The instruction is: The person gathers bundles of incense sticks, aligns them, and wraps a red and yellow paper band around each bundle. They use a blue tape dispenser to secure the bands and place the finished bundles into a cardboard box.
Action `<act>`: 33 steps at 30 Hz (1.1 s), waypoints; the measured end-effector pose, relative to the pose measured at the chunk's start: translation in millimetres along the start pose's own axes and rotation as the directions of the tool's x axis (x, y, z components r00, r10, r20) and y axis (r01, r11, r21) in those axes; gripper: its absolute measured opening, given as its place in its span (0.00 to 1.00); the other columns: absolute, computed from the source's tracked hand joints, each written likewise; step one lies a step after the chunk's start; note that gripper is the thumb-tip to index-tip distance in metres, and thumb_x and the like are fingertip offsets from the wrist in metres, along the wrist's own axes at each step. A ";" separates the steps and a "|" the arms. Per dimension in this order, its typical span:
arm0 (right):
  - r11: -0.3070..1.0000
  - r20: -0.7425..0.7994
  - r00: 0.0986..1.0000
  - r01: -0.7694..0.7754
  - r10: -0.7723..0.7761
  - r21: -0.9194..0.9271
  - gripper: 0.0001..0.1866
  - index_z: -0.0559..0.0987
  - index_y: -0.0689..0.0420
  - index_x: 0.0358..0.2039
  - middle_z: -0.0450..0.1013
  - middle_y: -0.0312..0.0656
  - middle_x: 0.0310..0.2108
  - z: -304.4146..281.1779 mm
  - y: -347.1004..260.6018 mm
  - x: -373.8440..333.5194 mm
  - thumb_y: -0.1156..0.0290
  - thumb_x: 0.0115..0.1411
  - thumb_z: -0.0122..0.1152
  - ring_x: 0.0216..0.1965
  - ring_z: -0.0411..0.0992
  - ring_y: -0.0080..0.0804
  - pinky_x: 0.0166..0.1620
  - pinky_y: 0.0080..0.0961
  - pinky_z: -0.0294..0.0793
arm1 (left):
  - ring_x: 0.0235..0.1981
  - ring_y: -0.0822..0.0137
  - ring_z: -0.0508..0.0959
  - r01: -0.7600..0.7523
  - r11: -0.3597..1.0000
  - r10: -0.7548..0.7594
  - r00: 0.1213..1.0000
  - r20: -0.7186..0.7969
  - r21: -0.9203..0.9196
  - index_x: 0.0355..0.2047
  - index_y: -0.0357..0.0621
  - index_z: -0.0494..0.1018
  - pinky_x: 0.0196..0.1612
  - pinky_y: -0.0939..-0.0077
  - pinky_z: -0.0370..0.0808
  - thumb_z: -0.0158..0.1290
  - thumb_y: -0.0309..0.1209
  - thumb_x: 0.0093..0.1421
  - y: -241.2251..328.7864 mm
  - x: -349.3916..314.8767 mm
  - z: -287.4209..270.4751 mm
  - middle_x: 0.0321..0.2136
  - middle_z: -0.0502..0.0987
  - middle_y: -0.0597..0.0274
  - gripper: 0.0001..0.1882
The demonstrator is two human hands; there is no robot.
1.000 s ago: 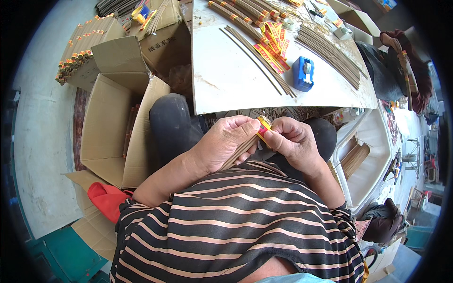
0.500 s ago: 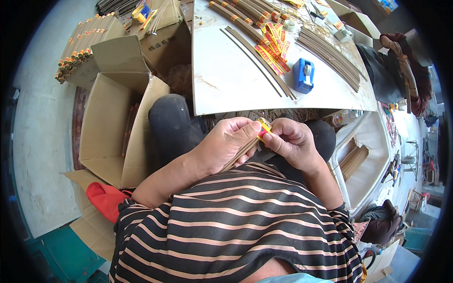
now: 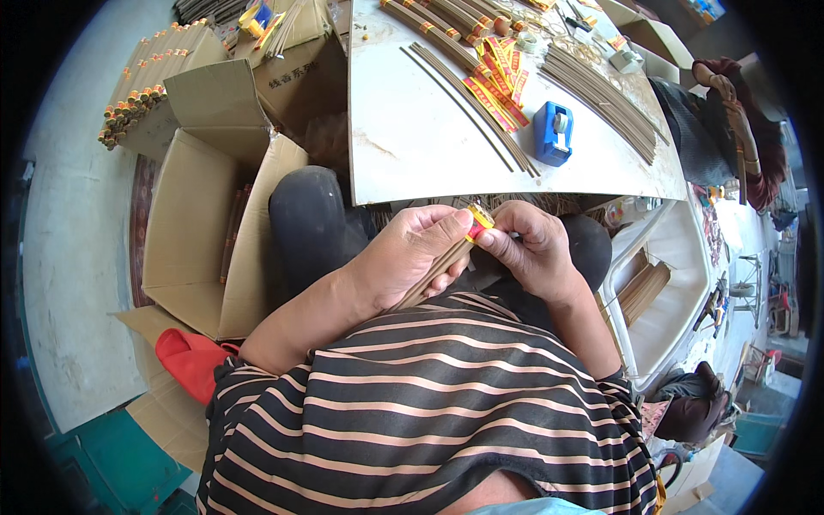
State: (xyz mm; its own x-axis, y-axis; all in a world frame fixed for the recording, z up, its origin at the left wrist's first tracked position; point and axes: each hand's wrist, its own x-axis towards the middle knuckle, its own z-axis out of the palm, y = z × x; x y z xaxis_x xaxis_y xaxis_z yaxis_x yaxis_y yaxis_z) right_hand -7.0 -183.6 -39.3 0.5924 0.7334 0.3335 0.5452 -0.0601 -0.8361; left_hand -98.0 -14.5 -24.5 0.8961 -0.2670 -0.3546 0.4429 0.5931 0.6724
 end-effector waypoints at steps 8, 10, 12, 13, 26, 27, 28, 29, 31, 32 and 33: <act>0.997 0.006 1.000 -0.002 0.002 0.073 0.14 0.70 0.58 0.21 0.67 0.37 0.16 1.5 10.2 2.1 0.64 0.51 0.65 0.18 0.66 0.24 0.22 0.20 0.66 | 0.11 0.80 0.67 0.079 0.991 -0.069 0.993 0.093 -0.110 0.36 0.41 0.67 0.14 0.92 0.66 0.41 0.43 0.64 -0.8 5.1 -6.4 0.17 0.70 0.64 0.16; 0.982 0.042 0.996 -0.086 0.080 0.166 0.15 0.70 0.58 0.22 0.67 0.35 0.17 0.2 10.8 1.5 0.63 0.49 0.66 0.20 0.66 0.22 0.24 0.19 0.66 | 0.11 0.80 0.67 0.093 0.986 -0.077 0.991 0.110 -0.141 0.35 0.41 0.67 0.14 0.92 0.66 0.41 0.43 0.64 -1.7 6.1 -9.0 0.16 0.70 0.64 0.16; 0.958 0.054 0.991 -0.133 0.124 0.253 0.15 0.70 0.58 0.24 0.68 0.33 0.20 -0.1 11.6 1.9 0.63 0.48 0.67 0.22 0.65 0.20 0.26 0.18 0.67 | 0.11 0.80 0.68 0.101 0.981 -0.079 0.988 0.134 -0.166 0.34 0.41 0.68 0.14 0.91 0.66 0.41 0.43 0.64 -2.8 7.9 -11.3 0.16 0.70 0.63 0.17; 0.946 0.046 0.990 -0.138 0.130 0.295 0.15 0.71 0.58 0.25 0.68 0.33 0.21 -0.1 12.4 3.3 0.63 0.48 0.68 0.24 0.65 0.19 0.27 0.17 0.67 | 0.11 0.80 0.68 0.112 0.979 -0.084 0.983 0.165 -0.170 0.34 0.41 0.68 0.14 0.91 0.67 0.41 0.44 0.64 -3.1 8.5 -12.6 0.16 0.70 0.63 0.18; 0.977 0.175 0.977 -0.151 0.124 0.151 0.15 0.74 0.64 0.35 0.69 0.36 0.30 -13.0 0.2 12.3 0.66 0.52 0.63 0.31 0.68 0.20 0.34 0.16 0.69 | 0.18 0.75 0.72 -0.024 0.997 0.013 0.991 0.130 0.078 0.36 0.38 0.68 0.22 0.86 0.72 0.42 0.45 0.63 -2.9 12.5 -8.2 0.22 0.72 0.61 0.20; 0.972 0.167 0.976 -0.170 0.142 0.165 0.15 0.74 0.64 0.35 0.69 0.36 0.29 -13.0 0.6 11.6 0.67 0.52 0.63 0.31 0.68 0.19 0.34 0.16 0.69 | 0.20 0.75 0.73 -0.075 0.986 0.059 0.992 0.109 0.150 0.37 0.38 0.67 0.24 0.85 0.73 0.43 0.46 0.63 -4.2 14.1 -7.8 0.24 0.72 0.61 0.20; 0.975 0.177 0.977 -0.148 0.118 0.166 0.14 0.74 0.64 0.34 0.69 0.36 0.29 -14.0 0.3 11.8 0.67 0.53 0.63 0.30 0.68 0.19 0.33 0.15 0.69 | 0.26 0.74 0.74 -0.081 0.973 0.049 0.988 0.148 0.217 0.39 0.37 0.67 0.32 0.83 0.73 0.43 0.45 0.63 0.0 12.0 -7.9 0.27 0.72 0.61 0.20; 0.973 0.174 0.978 -0.145 0.113 0.178 0.15 0.74 0.63 0.34 0.70 0.36 0.27 -14.5 0.0 12.6 0.65 0.51 0.64 0.29 0.68 0.19 0.32 0.15 0.68 | 0.27 0.74 0.73 -0.100 0.961 0.060 0.985 0.160 0.256 0.38 0.36 0.68 0.33 0.83 0.73 0.43 0.44 0.63 0.5 13.1 -9.0 0.27 0.72 0.62 0.20; 0.971 0.200 0.968 -0.185 0.154 0.148 0.15 0.76 0.61 0.31 0.70 0.40 0.25 -18.7 -8.3 15.9 0.64 0.49 0.66 0.27 0.69 0.27 0.31 0.21 0.69 | 0.28 0.75 0.72 -0.134 0.935 0.078 0.981 0.177 0.329 0.38 0.36 0.69 0.35 0.84 0.72 0.42 0.44 0.63 -2.0 14.5 -12.3 0.27 0.72 0.63 0.21; 0.978 0.198 0.972 -0.156 0.127 0.138 0.15 0.76 0.61 0.31 0.70 0.40 0.25 -19.4 -7.4 15.8 0.64 0.48 0.66 0.26 0.69 0.27 0.31 0.21 0.69 | 0.30 0.74 0.73 -0.108 0.921 0.042 0.983 0.179 0.375 0.37 0.35 0.70 0.38 0.83 0.71 0.42 0.44 0.64 -1.0 14.8 -14.4 0.27 0.72 0.63 0.20; 0.984 0.197 0.976 -0.125 0.098 0.129 0.15 0.76 0.61 0.31 0.70 0.40 0.24 -19.7 -5.7 15.5 0.64 0.48 0.67 0.26 0.69 0.27 0.30 0.21 0.69 | 0.30 0.74 0.73 -0.087 0.926 0.015 0.980 0.196 0.367 0.37 0.35 0.70 0.38 0.83 0.71 0.42 0.43 0.64 1.0 15.2 -15.0 0.27 0.72 0.63 0.20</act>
State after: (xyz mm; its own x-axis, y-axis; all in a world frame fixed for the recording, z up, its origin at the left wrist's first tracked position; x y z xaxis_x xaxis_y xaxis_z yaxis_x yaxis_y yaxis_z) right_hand 10.8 -185.2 -20.7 0.5145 0.8429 0.1577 0.3856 -0.0633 -0.9205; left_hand -84.3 -6.6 -39.0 0.8911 -0.4023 -0.2102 0.3431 0.2939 0.8921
